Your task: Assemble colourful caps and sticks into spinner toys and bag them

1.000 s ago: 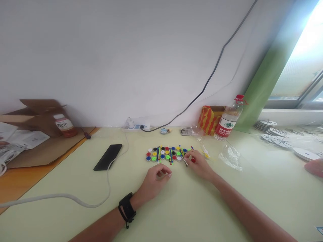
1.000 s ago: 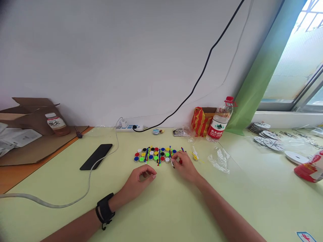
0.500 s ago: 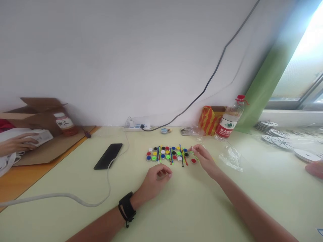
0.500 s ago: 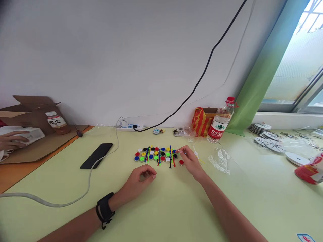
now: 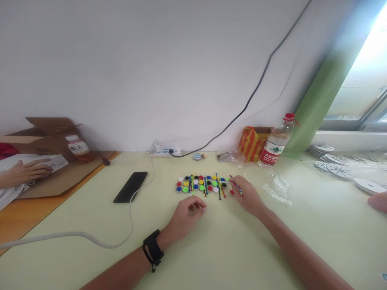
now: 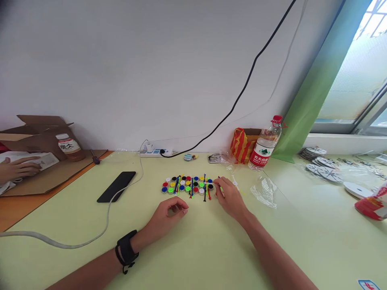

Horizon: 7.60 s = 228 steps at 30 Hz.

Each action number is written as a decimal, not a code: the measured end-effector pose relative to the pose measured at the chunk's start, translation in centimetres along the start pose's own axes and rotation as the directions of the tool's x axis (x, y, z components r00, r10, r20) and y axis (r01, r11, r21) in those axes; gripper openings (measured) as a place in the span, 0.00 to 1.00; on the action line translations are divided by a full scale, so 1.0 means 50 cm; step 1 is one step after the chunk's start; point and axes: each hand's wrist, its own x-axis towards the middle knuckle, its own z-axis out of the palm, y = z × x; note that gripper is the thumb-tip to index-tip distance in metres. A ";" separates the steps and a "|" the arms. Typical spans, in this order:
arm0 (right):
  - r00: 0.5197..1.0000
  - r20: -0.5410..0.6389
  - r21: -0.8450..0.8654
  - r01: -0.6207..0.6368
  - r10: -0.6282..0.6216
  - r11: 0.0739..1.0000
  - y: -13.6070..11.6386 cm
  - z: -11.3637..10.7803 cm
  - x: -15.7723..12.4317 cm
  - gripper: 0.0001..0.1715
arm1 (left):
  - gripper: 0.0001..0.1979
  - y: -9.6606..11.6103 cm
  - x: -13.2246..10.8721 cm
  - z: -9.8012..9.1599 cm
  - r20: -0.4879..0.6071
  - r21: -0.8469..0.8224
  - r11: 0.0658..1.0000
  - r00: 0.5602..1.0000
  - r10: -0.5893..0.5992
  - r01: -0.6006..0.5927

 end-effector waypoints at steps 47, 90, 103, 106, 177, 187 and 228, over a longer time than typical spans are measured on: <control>0.977 0.207 -0.020 0.053 -0.048 0.998 -0.059 0.046 -0.025 0.08 | 0.08 0.008 -0.002 0.002 0.017 -0.035 0.999 1.000 0.000 0.000; 0.998 0.004 -0.118 -0.059 0.060 0.991 0.058 -0.047 0.009 0.12 | 0.04 0.007 -0.005 0.001 0.052 0.026 0.999 0.998 0.023 -0.025; 0.967 0.222 -0.236 -0.069 0.123 0.969 -0.011 0.017 -0.017 0.06 | 0.04 0.013 -0.005 0.000 0.059 0.035 0.999 0.998 0.029 -0.031; 0.964 0.226 -0.222 -0.092 0.143 0.971 -0.009 0.017 -0.018 0.07 | 0.04 0.011 -0.005 0.000 0.062 0.033 0.999 0.997 0.036 -0.038; 0.981 0.142 -0.311 -0.086 0.136 0.946 0.117 0.011 0.009 0.13 | 0.42 0.077 -0.013 0.036 0.569 0.328 0.734 0.745 0.350 -0.595; 0.984 0.118 -0.285 -0.097 0.136 0.953 0.113 0.009 0.007 0.13 | 0.17 0.048 -0.012 0.024 0.425 0.239 0.837 0.828 0.366 -0.493; 0.985 0.107 0.434 -0.170 0.137 0.885 -0.122 -0.015 -0.019 0.14 | 0.13 0.034 0.009 0.007 0.185 -0.278 0.957 0.982 -0.034 0.085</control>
